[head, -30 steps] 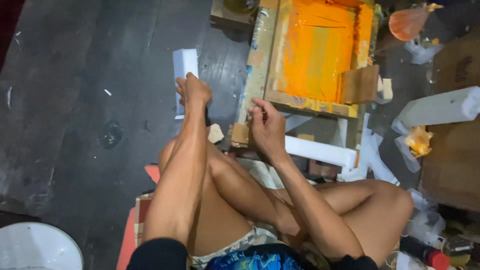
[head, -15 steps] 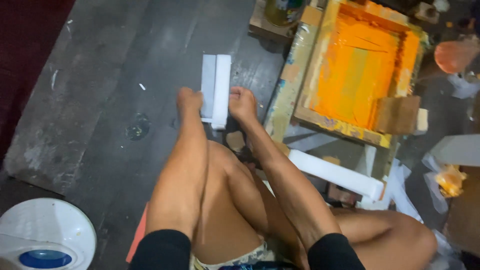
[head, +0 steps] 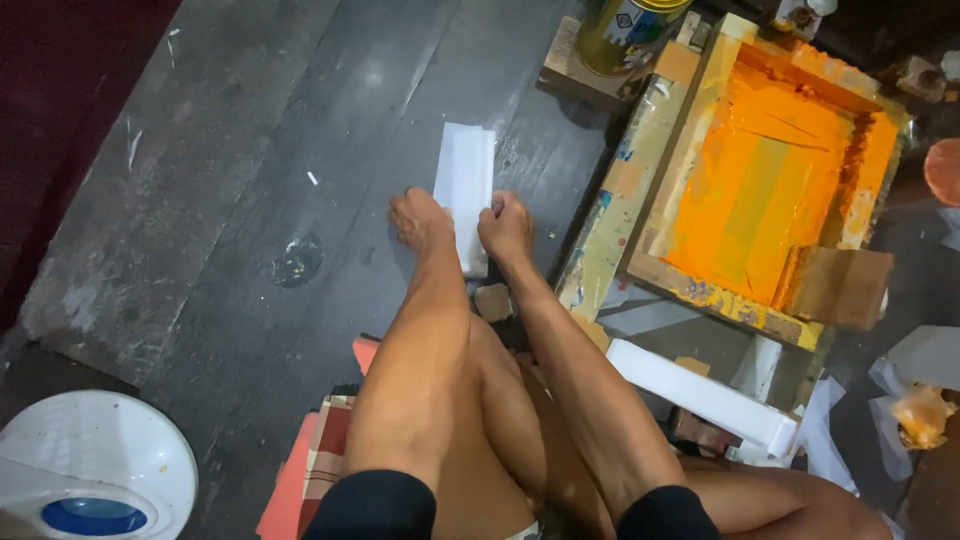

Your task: Manually screen printing orange ink onto white labels using a squeegee and a screen frame while sitting on the floor.

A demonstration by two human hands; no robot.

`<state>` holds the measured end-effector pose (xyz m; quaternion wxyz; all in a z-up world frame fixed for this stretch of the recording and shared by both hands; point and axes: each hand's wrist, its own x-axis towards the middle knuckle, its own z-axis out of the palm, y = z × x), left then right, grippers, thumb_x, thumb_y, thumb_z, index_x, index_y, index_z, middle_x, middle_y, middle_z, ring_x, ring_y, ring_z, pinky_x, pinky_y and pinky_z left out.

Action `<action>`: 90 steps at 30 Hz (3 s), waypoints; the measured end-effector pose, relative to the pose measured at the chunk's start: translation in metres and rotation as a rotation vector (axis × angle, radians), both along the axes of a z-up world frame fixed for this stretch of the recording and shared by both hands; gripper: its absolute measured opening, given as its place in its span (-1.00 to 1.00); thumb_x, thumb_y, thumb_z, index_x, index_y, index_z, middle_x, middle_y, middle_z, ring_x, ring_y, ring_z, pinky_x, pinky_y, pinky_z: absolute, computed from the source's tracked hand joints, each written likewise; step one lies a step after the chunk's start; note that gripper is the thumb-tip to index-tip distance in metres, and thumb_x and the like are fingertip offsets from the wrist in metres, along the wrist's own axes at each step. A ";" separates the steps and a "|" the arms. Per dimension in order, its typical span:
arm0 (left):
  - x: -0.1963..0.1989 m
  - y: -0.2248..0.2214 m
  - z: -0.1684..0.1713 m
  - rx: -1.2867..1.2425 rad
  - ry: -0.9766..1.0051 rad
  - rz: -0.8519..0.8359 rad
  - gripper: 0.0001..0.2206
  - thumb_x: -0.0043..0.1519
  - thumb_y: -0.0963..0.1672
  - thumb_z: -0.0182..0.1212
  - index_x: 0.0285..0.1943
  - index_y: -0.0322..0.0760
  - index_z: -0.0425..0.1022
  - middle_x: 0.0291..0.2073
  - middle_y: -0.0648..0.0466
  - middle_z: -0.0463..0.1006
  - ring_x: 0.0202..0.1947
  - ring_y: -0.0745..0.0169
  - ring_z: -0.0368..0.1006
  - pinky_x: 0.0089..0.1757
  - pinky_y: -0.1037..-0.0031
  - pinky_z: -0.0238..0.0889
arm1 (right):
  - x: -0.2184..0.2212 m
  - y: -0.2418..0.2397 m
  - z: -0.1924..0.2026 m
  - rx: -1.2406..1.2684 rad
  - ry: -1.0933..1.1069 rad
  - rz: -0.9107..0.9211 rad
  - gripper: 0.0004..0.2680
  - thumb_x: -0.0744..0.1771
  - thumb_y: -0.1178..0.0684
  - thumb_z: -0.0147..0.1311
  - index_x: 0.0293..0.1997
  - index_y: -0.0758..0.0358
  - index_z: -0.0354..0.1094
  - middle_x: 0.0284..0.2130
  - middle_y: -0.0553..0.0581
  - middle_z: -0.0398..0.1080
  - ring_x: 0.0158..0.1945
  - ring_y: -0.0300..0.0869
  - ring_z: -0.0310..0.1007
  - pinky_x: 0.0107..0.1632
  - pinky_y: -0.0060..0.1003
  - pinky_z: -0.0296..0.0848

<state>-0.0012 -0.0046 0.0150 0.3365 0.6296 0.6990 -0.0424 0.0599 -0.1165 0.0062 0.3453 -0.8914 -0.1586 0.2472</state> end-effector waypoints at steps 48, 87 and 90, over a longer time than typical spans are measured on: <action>0.012 0.015 -0.006 0.115 -0.696 0.042 -0.75 0.19 -0.21 0.40 0.01 -0.32 0.48 -0.19 -0.20 0.64 -0.12 -0.15 0.62 -0.16 0.19 0.48 | -0.010 0.015 0.040 0.410 -0.163 -0.107 -0.72 0.34 0.02 0.08 0.07 0.43 0.47 -0.19 0.52 0.52 -0.06 0.35 0.51 -0.01 0.18 0.45; 0.017 -0.008 0.020 -0.227 -0.310 -0.336 -0.41 0.28 -0.06 -0.03 0.59 0.01 0.16 0.40 -0.25 0.19 0.46 -0.27 0.12 0.34 -0.03 0.05 | -0.003 0.004 0.024 0.046 0.061 -0.003 -0.66 0.31 0.07 0.16 0.23 0.25 0.39 -0.15 0.38 0.46 0.12 0.25 0.47 0.14 0.09 0.47; 0.020 -0.010 0.003 -0.222 -0.241 -0.338 -0.40 0.27 -0.01 0.01 0.59 0.07 0.16 0.42 -0.25 0.17 0.46 -0.30 0.11 0.32 -0.07 0.07 | -0.006 0.003 0.033 0.063 0.096 -0.024 -0.66 0.33 0.11 0.05 0.27 0.24 0.37 -0.08 0.39 0.47 0.17 0.24 0.45 0.18 0.12 0.44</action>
